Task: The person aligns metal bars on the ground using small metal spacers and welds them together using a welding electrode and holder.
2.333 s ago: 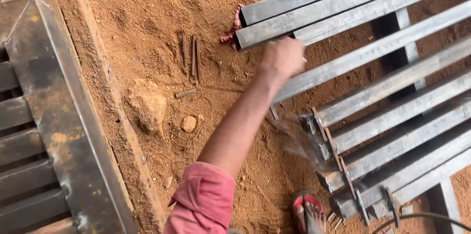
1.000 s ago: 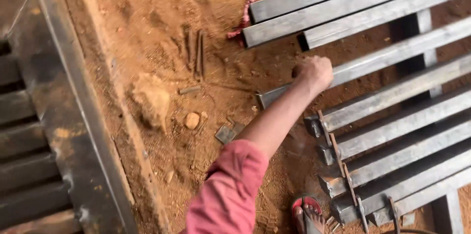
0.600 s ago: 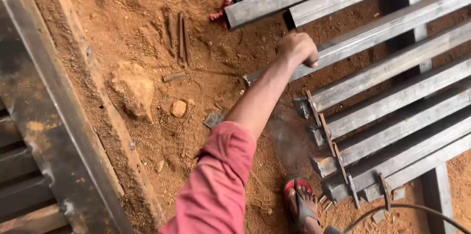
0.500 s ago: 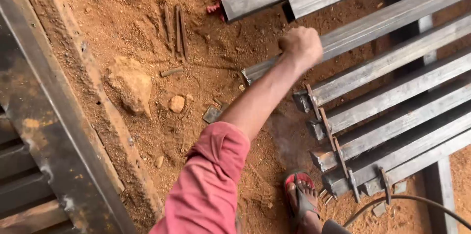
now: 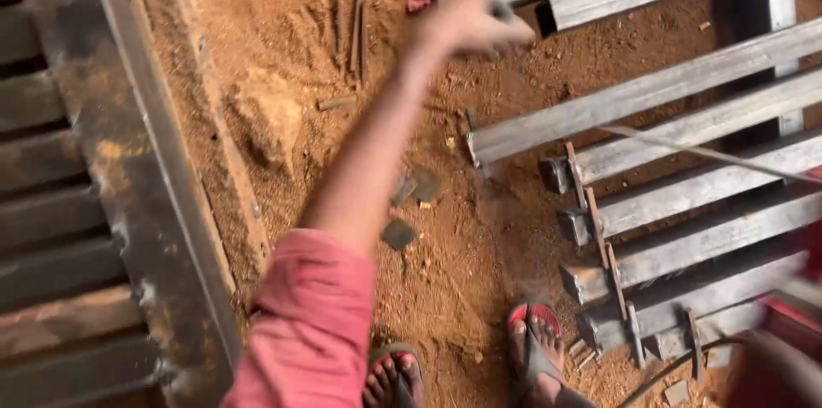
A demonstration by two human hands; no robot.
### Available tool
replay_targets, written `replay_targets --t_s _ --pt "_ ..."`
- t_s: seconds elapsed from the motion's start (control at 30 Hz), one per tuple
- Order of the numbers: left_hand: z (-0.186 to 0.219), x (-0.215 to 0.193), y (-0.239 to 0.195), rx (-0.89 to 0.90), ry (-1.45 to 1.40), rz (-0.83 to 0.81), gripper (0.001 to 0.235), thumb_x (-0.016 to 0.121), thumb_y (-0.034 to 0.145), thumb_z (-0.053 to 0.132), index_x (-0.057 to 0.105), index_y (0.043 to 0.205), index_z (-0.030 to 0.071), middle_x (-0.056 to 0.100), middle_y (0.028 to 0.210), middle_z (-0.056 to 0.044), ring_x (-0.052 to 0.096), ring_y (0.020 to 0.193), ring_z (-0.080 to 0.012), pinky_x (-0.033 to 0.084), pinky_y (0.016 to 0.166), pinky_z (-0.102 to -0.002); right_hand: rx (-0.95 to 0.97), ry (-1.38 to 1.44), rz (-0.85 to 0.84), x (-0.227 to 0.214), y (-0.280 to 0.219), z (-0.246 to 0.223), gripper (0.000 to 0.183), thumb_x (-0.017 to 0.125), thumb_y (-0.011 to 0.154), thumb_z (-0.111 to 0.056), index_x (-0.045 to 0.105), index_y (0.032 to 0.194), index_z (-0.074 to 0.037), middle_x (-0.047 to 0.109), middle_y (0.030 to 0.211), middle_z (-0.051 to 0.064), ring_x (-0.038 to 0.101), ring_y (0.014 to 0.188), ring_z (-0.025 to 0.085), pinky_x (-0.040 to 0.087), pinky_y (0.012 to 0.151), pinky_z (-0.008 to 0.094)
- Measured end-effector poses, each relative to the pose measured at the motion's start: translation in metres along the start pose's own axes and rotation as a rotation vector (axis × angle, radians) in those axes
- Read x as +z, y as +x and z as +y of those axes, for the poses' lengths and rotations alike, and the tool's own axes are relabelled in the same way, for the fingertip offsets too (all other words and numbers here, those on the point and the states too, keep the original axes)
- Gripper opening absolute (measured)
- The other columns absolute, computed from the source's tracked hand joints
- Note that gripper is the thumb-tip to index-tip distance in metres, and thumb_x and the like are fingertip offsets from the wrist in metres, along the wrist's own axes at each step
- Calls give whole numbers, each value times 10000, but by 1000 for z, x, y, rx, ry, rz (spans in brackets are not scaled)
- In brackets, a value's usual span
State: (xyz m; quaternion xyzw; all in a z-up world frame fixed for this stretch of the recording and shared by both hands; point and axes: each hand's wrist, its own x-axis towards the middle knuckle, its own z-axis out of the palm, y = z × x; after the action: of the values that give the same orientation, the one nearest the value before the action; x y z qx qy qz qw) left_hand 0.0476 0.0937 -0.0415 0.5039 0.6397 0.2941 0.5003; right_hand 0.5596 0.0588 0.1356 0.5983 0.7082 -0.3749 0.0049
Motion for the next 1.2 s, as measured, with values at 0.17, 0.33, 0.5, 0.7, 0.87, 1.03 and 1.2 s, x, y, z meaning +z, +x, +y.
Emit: replay_targets --t_s 0.17,0.33,0.5,0.7,0.87,1.03,1.2 --pt "-83 -77 -95 96 242 717 304 814 882 324 708 1082 121 751 982 -67 725 815 -184 597 752 -411 -10 -17 -1 129 -30 -74 727 859 730 -126 510 1355 1 731 952 182 689 746 240 578 692 420" --pt "-133 -138 -209 8 651 1118 254 828 982 304 707 1017 83 744 858 -111 727 752 -244 584 657 -417 -264 -85 55 180 -34 -83 820 878 699 -209 454 1365 10 700 796 81 675 647 158 597 609 331" --pt "-122 -155 -292 43 1043 1186 258 793 1014 254 677 932 38 683 865 -144 717 830 -273 560 778 -461 -308 -66 107 194 -40 -85 838 891 705 -189 463 1398 7 660 736 79 596 640 141 541 602 324" --pt "-147 -163 -313 -73 1041 1105 355 811 956 212 638 1102 -61 657 968 -209 684 868 -322 534 806 -496 -389 38 109 196 -54 -111 875 853 708 -172 406 1433 28 693 786 6 615 641 84 546 572 272" --pt "-150 -162 -313 -66 1086 1098 350 815 964 215 631 1115 -42 658 984 -191 687 899 -307 539 860 -502 -334 -14 119 198 -49 -101 865 874 714 -193 449 1437 20 655 737 60 577 624 112 526 562 298" --pt "-149 -161 -305 -73 1058 1086 274 814 964 205 655 1044 -4 666 983 -175 693 893 -302 545 825 -511 -341 -23 142 201 -42 -85 847 888 710 -226 486 1411 30 661 732 70 585 633 115 530 586 292" --pt "-127 -156 -309 48 1152 1162 278 834 891 209 664 1014 26 677 939 -138 689 834 -288 558 745 -449 -447 74 119 199 -51 -104 855 850 728 -213 461 1445 45 710 900 50 605 724 81 537 645 267"
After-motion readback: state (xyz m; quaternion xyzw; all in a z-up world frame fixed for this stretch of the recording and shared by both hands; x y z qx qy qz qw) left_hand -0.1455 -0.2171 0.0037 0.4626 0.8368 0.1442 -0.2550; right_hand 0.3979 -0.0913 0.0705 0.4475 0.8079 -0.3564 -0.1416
